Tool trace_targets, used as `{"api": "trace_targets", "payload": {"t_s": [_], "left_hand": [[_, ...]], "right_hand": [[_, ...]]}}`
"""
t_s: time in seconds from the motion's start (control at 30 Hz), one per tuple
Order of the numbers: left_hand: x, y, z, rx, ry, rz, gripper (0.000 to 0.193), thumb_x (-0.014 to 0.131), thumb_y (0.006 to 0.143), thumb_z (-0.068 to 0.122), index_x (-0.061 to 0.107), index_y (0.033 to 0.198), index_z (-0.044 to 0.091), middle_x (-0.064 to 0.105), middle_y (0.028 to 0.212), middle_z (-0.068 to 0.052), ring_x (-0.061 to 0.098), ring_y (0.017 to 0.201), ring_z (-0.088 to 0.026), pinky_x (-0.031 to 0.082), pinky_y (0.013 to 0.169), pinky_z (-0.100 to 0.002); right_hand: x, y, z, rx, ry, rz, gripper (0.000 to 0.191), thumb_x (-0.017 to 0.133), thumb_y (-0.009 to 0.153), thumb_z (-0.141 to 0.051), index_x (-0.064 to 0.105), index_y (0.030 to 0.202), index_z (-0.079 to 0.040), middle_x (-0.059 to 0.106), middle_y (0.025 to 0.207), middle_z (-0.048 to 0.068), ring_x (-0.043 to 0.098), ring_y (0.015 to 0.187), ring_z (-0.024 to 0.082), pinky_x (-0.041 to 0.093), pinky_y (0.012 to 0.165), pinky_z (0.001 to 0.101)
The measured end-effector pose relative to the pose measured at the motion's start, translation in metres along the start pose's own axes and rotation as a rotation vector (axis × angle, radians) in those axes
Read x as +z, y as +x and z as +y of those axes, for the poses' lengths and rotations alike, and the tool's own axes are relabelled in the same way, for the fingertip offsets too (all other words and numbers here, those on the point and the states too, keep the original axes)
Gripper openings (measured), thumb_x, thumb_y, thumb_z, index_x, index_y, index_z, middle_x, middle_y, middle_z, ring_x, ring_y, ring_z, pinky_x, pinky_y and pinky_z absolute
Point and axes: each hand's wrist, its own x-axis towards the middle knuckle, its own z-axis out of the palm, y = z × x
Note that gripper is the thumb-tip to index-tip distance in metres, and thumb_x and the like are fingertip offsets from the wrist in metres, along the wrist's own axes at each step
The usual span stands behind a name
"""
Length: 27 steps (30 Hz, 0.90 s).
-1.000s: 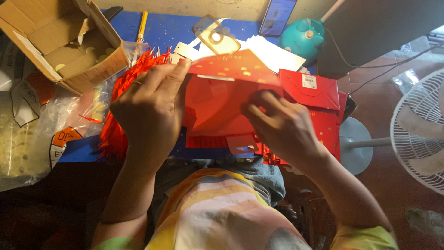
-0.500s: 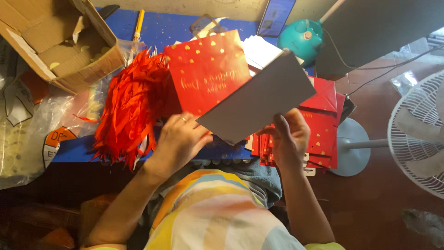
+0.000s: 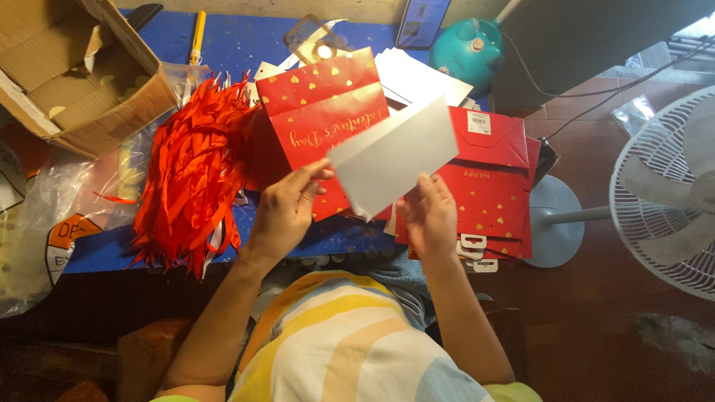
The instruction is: The person ties red ribbons around red gift boxes using both hands. They thread the ribbon through a white plastic handle, pull it tight, and adjust the knot. The person handles multiple boxes one at a time, stacking finished boxes to the side.
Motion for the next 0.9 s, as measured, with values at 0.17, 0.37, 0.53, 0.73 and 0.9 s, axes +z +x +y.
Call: {"api": "trace_targets", "payload": {"t_s": [0.17, 0.37, 0.53, 0.73, 0.9], "left_hand": [[0.011, -0.01, -0.008, 0.203, 0.211, -0.059, 0.027, 0.065, 0.095, 0.002, 0.07, 0.121, 0.006, 0.073, 0.105, -0.015, 0.073, 0.096, -0.031, 0.057, 0.082, -0.037], [0.018, -0.018, -0.009, 0.256, 0.263, -0.083, 0.022, 0.069, 0.092, 0.008, 0.072, 0.114, 0.007, 0.073, 0.101, -0.013, 0.071, 0.094, -0.032, 0.056, 0.08, -0.039], [0.02, -0.024, -0.01, 0.239, 0.303, -0.132, 0.021, 0.069, 0.093, 0.013, 0.073, 0.113, 0.008, 0.072, 0.098, -0.012, 0.07, 0.092, -0.031, 0.055, 0.079, -0.04], [0.02, -0.029, -0.015, 0.228, 0.314, -0.131, 0.019, 0.07, 0.093, 0.015, 0.073, 0.11, 0.007, 0.073, 0.096, -0.011, 0.071, 0.091, -0.03, 0.055, 0.079, -0.04], [0.018, -0.028, -0.022, 0.205, 0.314, -0.116, 0.019, 0.07, 0.093, 0.015, 0.073, 0.109, 0.006, 0.073, 0.096, -0.012, 0.071, 0.091, -0.03, 0.055, 0.08, -0.04]], "right_hand": [[-0.009, 0.041, -0.025, -0.173, -0.067, 0.078, 0.009, 0.057, 0.107, -0.015, 0.059, 0.107, -0.006, 0.071, 0.103, 0.009, 0.07, 0.094, 0.021, 0.062, 0.077, 0.036], [-0.014, 0.086, -0.036, -0.205, 0.096, 0.154, 0.015, 0.06, 0.102, -0.013, 0.057, 0.115, -0.007, 0.065, 0.111, 0.005, 0.069, 0.101, 0.023, 0.064, 0.081, 0.0409], [-0.01, 0.105, -0.037, -0.204, 0.136, 0.185, 0.022, 0.061, 0.101, -0.015, 0.053, 0.119, -0.005, 0.063, 0.118, 0.01, 0.067, 0.106, 0.028, 0.064, 0.087, 0.0447], [-0.004, 0.112, -0.043, -0.107, 0.223, 0.172, 0.043, 0.06, 0.101, -0.017, 0.047, 0.134, 0.008, 0.06, 0.129, 0.022, 0.067, 0.116, 0.035, 0.057, 0.097, 0.0473], [-0.004, 0.1, -0.033, -0.115, 0.061, 0.142, 0.048, 0.061, 0.101, -0.008, 0.045, 0.142, 0.009, 0.056, 0.131, 0.024, 0.063, 0.118, 0.033, 0.055, 0.104, 0.0481]]}}
